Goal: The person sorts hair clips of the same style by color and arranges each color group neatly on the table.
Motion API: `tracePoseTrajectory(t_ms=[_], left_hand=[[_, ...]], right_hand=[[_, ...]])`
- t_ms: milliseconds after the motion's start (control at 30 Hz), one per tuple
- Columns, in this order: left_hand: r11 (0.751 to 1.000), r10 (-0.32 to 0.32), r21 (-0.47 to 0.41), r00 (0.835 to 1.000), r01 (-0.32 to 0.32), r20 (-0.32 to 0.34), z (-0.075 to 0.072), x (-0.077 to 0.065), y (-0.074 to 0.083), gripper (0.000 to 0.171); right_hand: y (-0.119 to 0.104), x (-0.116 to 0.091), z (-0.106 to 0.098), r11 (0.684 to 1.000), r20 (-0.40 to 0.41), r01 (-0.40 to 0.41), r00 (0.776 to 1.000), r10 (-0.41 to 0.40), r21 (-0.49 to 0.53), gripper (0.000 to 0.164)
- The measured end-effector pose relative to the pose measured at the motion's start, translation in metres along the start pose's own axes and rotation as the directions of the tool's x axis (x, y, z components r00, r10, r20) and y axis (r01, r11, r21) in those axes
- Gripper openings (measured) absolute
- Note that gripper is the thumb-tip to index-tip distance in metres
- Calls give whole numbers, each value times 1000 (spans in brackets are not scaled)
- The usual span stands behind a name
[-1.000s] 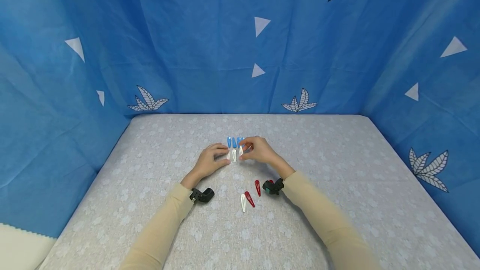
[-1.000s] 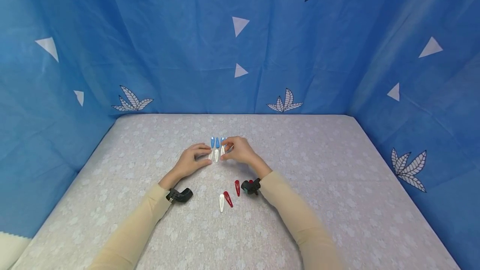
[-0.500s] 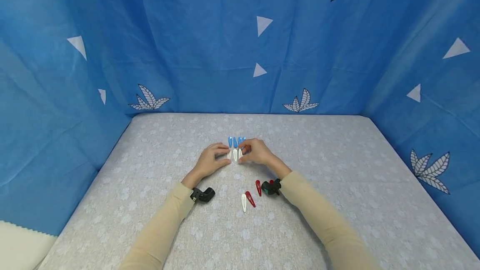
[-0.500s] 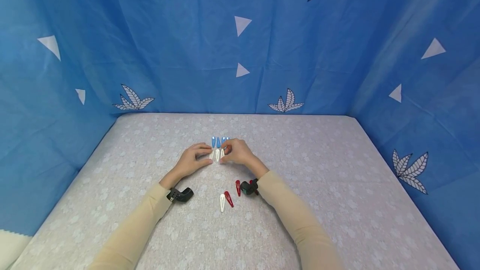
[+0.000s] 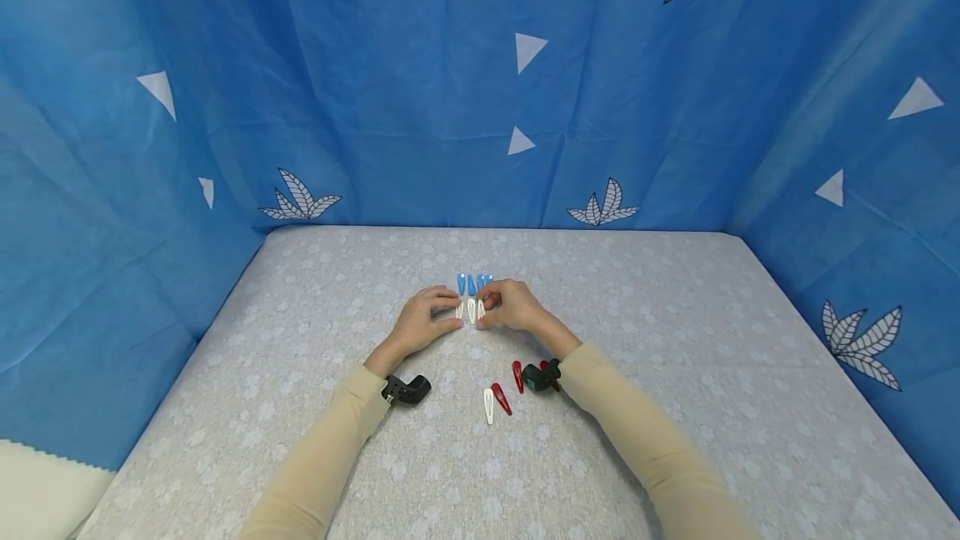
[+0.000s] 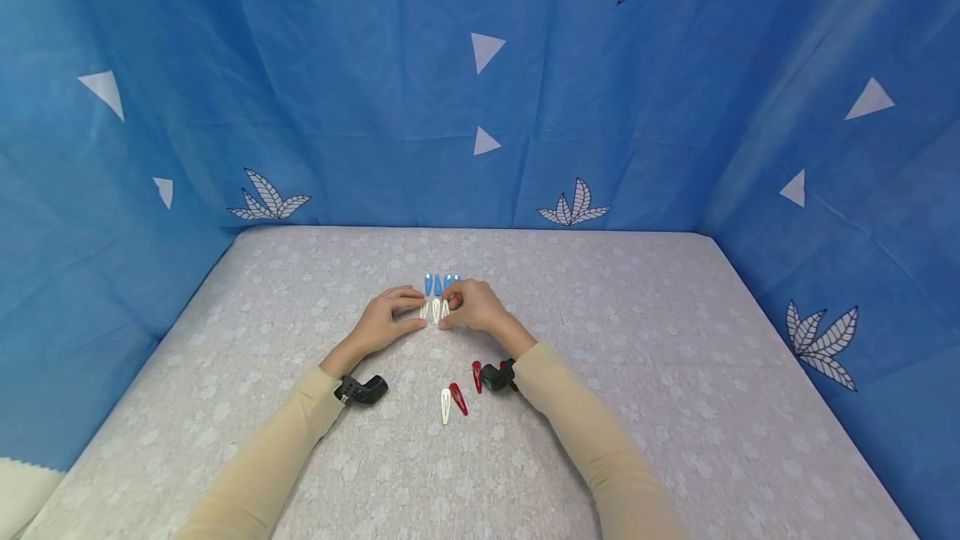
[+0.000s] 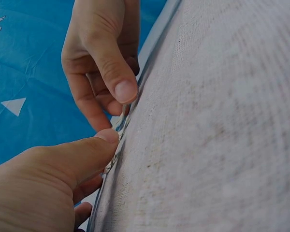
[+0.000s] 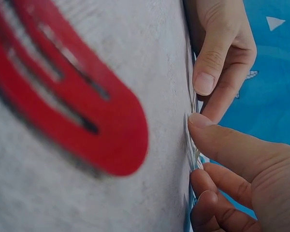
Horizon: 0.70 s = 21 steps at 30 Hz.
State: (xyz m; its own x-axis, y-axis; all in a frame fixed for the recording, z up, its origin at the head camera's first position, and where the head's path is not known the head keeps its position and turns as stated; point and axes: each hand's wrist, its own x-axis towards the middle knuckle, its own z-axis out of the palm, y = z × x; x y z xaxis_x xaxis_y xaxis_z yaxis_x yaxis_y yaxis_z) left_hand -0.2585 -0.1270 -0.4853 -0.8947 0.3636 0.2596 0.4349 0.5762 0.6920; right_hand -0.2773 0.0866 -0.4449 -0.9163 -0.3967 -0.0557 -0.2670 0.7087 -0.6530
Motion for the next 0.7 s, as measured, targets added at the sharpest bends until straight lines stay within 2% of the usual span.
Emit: tracePoseTrajectory(t_ms=[700], left_hand=[[1000,-3,3,1000,3,1,0,0,-2,44]], right_hand=[[-1,-1,0,1000,4,0,1000,0,-26,49]])
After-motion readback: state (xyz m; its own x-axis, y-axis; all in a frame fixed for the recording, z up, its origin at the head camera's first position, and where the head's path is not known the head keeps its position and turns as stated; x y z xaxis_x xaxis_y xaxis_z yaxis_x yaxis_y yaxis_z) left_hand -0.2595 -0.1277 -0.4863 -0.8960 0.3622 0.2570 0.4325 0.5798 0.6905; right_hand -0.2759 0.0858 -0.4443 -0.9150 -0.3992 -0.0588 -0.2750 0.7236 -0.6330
